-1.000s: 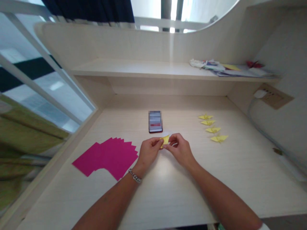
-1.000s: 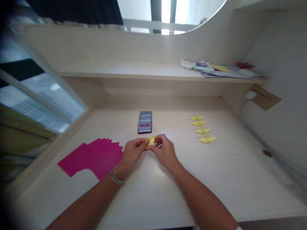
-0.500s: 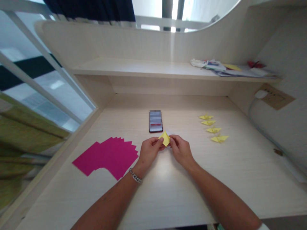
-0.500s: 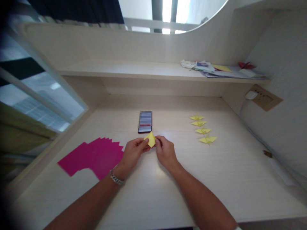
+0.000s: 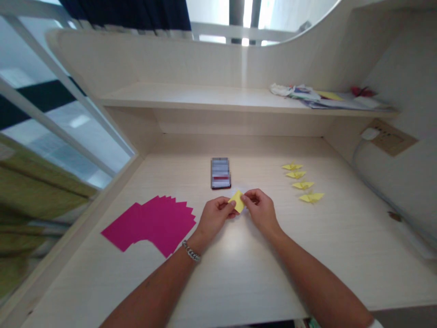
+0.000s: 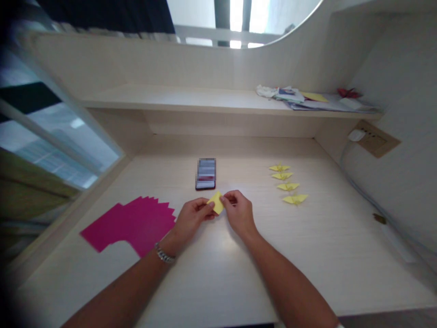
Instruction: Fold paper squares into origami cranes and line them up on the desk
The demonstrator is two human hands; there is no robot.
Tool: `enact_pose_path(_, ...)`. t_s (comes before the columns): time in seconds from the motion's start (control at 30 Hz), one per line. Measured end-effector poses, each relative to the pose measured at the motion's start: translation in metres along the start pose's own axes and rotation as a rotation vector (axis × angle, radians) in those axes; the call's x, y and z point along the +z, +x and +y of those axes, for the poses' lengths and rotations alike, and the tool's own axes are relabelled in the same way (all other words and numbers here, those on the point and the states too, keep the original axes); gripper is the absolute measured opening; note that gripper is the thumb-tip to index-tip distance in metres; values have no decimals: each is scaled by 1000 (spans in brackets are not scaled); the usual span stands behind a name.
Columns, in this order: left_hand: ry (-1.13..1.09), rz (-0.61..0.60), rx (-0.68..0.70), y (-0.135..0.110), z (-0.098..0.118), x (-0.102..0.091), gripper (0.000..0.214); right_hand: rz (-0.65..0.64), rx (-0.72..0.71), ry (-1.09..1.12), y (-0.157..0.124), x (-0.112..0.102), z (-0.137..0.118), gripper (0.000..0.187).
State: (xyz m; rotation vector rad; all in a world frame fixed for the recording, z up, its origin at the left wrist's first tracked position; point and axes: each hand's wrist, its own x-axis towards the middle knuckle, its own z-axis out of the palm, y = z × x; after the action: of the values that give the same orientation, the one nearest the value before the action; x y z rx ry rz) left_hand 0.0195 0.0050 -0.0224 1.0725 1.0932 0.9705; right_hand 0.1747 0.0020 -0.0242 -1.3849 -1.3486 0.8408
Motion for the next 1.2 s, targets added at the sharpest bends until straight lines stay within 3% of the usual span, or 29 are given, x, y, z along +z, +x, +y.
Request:
enact_pose_path(0.3, -231, -81, -52, -4, 2, 5, 31, 17, -147, -183, -7, -1, -11, 16)
enact_pose_path(0.5, -382, -67, -68, -5, 4, 9, 25, 13, -225, -294, -10, 0, -10, 20)
enact_pose_path(0.8, -512, -20, -76, -3, 5, 9, 17, 33, -257, -184, -12, 2, -8, 17)
enact_pose_path(1.0, -556, -9, -44, -2, 6, 7, 15, -4, -356, -65, -12, 3, -9, 13)
enact_pose_path(1.2, -559, -9, -36, -2, 6, 7, 15, -4, -333, -67, -13, 4, -5, 14)
